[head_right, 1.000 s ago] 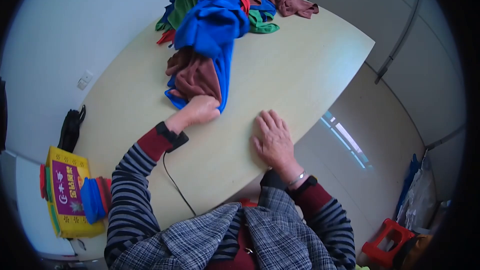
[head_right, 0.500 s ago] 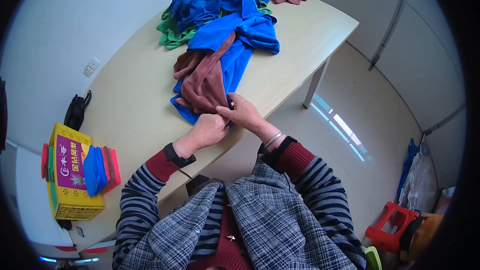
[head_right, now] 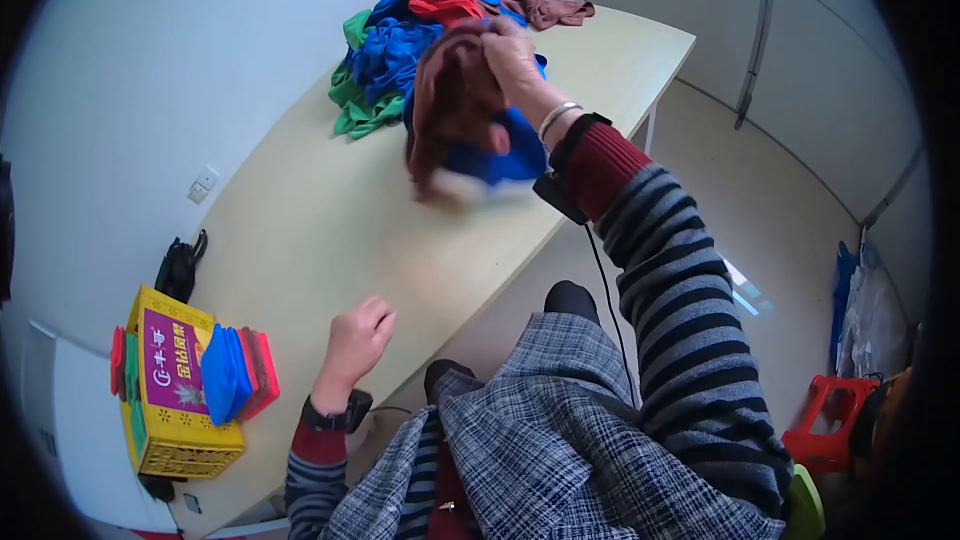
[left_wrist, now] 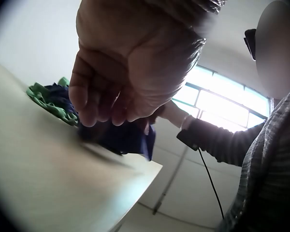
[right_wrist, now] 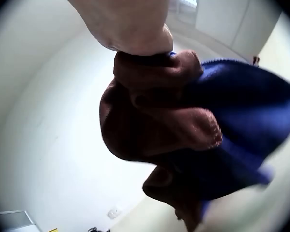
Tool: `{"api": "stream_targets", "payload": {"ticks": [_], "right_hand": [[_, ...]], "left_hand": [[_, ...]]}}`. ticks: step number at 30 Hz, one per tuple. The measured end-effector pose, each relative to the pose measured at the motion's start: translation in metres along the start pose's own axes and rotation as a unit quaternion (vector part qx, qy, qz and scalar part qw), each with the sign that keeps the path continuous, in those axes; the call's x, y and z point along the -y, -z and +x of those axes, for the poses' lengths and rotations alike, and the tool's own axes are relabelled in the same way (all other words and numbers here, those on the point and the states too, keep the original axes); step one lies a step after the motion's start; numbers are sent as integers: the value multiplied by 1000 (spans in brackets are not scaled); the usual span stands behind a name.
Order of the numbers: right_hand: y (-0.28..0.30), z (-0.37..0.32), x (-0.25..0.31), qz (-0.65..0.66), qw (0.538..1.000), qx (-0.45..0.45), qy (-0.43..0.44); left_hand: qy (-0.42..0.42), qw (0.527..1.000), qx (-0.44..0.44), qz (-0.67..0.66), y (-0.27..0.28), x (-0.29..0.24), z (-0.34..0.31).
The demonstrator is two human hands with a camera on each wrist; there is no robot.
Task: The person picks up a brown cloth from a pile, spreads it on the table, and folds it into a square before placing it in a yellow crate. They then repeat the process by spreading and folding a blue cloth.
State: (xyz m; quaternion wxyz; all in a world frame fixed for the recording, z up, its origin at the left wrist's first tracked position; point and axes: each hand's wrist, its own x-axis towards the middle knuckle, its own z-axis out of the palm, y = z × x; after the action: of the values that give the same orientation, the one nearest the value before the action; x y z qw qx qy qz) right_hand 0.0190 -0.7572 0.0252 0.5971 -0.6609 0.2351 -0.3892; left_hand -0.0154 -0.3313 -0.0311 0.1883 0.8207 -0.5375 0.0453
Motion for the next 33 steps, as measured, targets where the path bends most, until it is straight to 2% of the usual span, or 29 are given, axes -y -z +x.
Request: {"api": "stream_targets", "payload": {"ticks": [2,3,4,6,8,11,13,14,16,17,20,21,24,26,27,29,30,33], "right_hand": [[8,8,-6,66,985,-50,153],[12,6,-16,96,968,-73,222],[16,3,-39,94,968,-74,219],[15,-4,-103,-63,992,67,92],[-2,-32,-142,-59,995,44,67],[-39,-54,-154,-123,988,54,73],[-58,-59,-135,-63,985,139,77],[-70,-59,-123,-61,985,137,83],[-88,-59,-111,-121,950,235,165],[-94,-64,-109,-119,950,238,166],[-102,-100,-87,-243,851,454,103],[-99,-102,-84,-246,848,458,105],[-84,-122,-90,-143,927,296,182],[-60,-123,-85,-196,928,246,200],[-51,-120,-86,-196,927,251,197],[-37,-115,-86,-332,866,160,338],[-36,-118,-79,-333,866,162,336],[-41,-136,-54,-433,713,233,499]], "left_hand": [[80,996,-33,-7,8,9,-24],[81,996,-32,-9,8,12,-37],[99,994,-36,-13,8,16,-49],[132,990,-46,-23,5,22,-66],[142,989,-35,-31,3,22,-79],[168,985,-18,-42,-3,14,-99],[175,984,-16,-39,-6,11,-108],[178,983,-19,-37,-7,11,-109],[175,984,-24,-32,-8,7,-109],[177,983,-23,-30,-8,5,-112],[195,980,-23,-32,-5,-4,-125],[201,979,-29,-34,-4,-5,-122],[215,975,-33,-43,-7,-4,-126],[207,977,-38,-47,-7,-1,-129],[212,975,-36,-48,-6,0,-125],[192,980,-33,-44,-1,5,-110],[182,982,-33,-43,1,9,-100],[187,978,-19,-92,2,43,-44]]}}
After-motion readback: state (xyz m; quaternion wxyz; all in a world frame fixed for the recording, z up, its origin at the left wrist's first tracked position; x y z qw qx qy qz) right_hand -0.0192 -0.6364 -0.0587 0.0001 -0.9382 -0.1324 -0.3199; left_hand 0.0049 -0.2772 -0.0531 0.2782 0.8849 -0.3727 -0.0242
